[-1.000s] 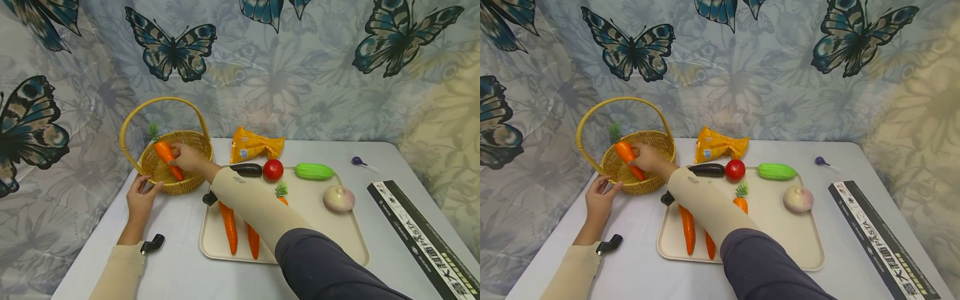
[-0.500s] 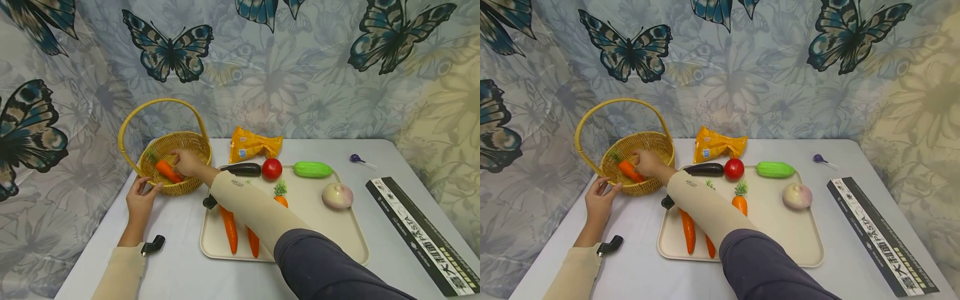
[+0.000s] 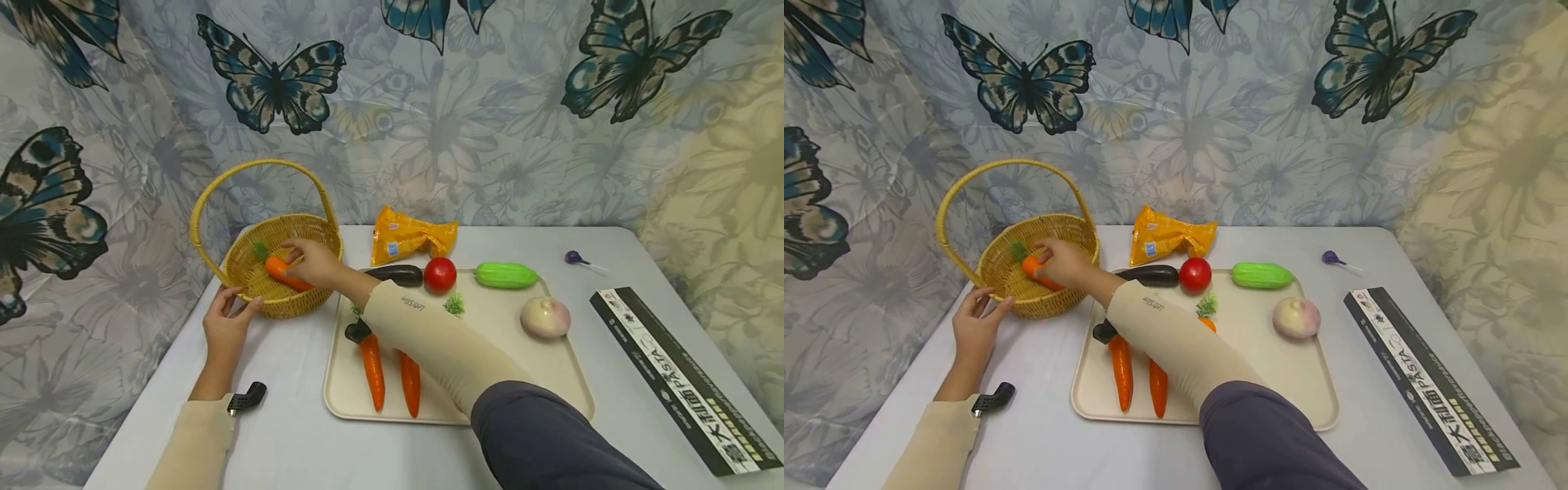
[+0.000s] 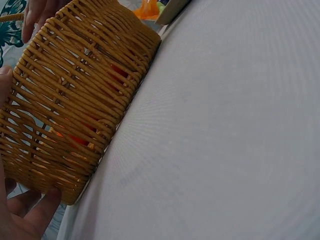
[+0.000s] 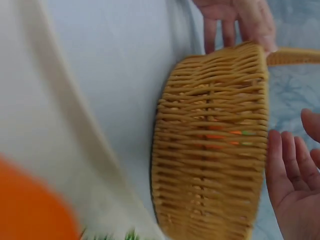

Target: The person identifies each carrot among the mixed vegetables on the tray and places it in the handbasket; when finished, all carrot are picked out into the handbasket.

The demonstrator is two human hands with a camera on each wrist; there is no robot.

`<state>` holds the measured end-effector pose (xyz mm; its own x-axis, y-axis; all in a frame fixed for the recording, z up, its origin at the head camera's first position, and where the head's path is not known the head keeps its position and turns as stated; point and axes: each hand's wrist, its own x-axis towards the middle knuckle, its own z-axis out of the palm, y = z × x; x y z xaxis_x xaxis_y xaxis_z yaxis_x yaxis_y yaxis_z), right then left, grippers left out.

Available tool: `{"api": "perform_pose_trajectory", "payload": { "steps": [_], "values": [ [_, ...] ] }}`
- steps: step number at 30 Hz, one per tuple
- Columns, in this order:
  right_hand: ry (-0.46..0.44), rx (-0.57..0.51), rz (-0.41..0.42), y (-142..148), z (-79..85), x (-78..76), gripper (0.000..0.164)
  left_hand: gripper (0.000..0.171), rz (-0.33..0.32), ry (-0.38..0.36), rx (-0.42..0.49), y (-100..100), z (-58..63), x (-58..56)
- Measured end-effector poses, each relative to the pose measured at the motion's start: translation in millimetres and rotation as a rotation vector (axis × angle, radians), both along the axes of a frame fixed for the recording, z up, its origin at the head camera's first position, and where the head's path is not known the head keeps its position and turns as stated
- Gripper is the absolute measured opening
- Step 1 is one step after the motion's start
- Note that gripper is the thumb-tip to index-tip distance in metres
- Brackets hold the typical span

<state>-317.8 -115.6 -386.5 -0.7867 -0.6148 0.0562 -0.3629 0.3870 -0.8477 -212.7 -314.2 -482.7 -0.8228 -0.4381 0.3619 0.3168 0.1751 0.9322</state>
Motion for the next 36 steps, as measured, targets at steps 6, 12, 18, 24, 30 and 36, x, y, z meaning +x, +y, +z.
{"api": "perform_pose_trajectory", "payload": {
  "steps": [6,12,18,24,30,36],
  "values": [
    [0.0,-0.082,0.062,40.4,6.8,13.4,0.06,0.048,-0.003,0.009,0.0,0.5,-0.4,0.8],
    [-0.011,-0.105,0.044,82.4,4.9,21.2,0.056,0.047,0.002,0.009,0.011,-0.7,2.4,0.3],
    [-0.004,-0.122,-0.02,127.7,-1.5,37.9,0.048,0.049,0.01,-0.014,0.012,0.2,1.9,1.8],
    [0.061,-0.092,-0.113,170.1,-9.4,56.8,0.043,0.047,0.025,-0.047,-0.008,0.2,1.1,3.5],
    [0.081,-0.045,-0.2,202.1,-14.6,73.9,0.044,0.048,0.01,-0.05,0.013,0.4,3.3,4.6],
    [0.069,-0.03,-0.301,234.3,-19.7,86.8,0.043,0.048,-0.002,-0.062,0.012,1.8,4.6,3.7]
  ]
}}
